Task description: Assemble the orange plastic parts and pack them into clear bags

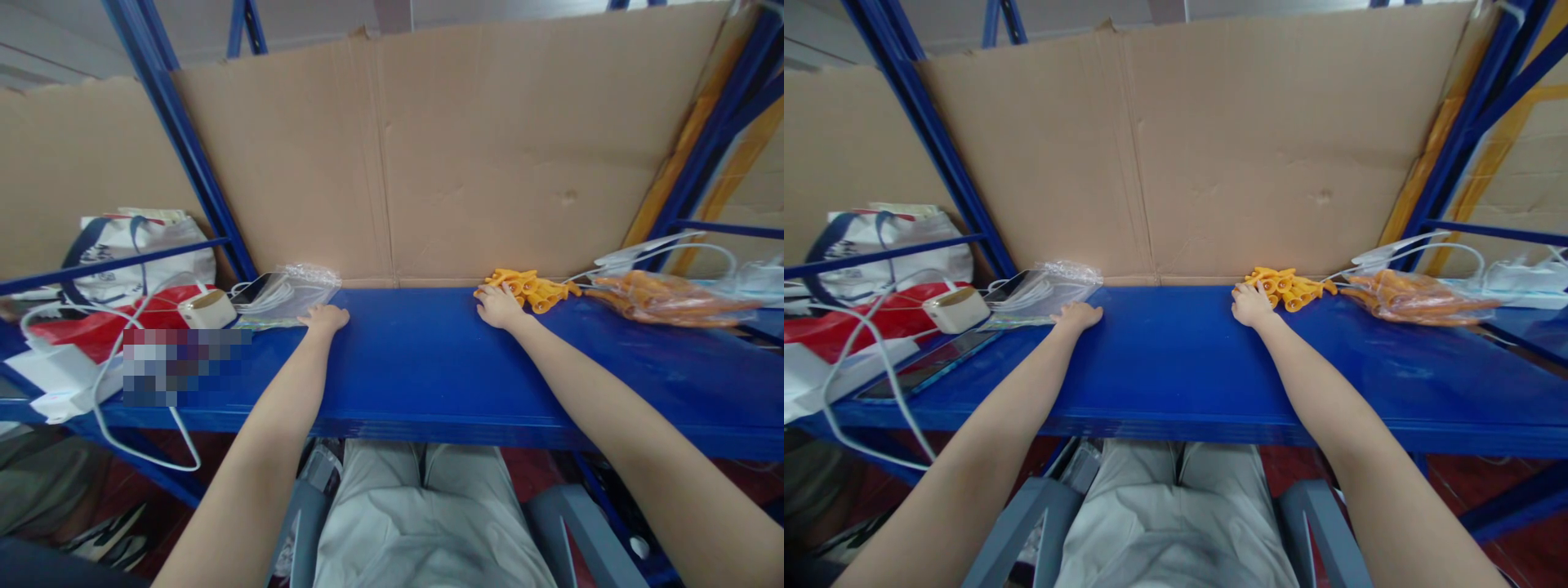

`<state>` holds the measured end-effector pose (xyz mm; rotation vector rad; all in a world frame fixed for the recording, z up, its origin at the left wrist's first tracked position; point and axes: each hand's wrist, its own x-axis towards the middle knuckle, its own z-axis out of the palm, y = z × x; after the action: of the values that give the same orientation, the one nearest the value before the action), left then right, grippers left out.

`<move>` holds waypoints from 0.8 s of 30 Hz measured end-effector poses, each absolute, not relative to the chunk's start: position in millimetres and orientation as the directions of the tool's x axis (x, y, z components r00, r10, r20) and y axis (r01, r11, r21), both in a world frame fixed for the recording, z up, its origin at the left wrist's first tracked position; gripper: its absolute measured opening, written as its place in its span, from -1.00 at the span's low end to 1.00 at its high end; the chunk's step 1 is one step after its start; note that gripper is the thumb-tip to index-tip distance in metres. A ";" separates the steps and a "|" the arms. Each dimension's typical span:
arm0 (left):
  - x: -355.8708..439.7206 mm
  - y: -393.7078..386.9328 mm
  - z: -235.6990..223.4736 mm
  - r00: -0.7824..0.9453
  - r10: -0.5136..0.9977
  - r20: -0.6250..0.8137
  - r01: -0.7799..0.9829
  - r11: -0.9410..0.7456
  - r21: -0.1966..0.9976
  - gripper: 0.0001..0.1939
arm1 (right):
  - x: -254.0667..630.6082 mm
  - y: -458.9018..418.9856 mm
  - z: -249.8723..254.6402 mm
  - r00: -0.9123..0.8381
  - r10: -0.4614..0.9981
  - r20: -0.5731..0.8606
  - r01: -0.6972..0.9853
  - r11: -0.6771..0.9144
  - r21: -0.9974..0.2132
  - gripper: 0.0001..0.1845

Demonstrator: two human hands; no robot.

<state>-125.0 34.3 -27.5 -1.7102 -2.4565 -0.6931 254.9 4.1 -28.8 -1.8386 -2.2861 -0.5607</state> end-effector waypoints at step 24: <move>-53.9 -1.7 -0.7 0.586 0.610 0.533 0.753 -0.653 -0.079 -0.33 | 253.8 5.8 -28.1 -0.228 0.918 0.324 0.967 0.174 0.186 -0.46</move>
<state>-53.9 -1.7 -0.7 -2.5216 -1.1157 -0.6826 253.8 5.8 -28.1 -1.8597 -2.2980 -0.5348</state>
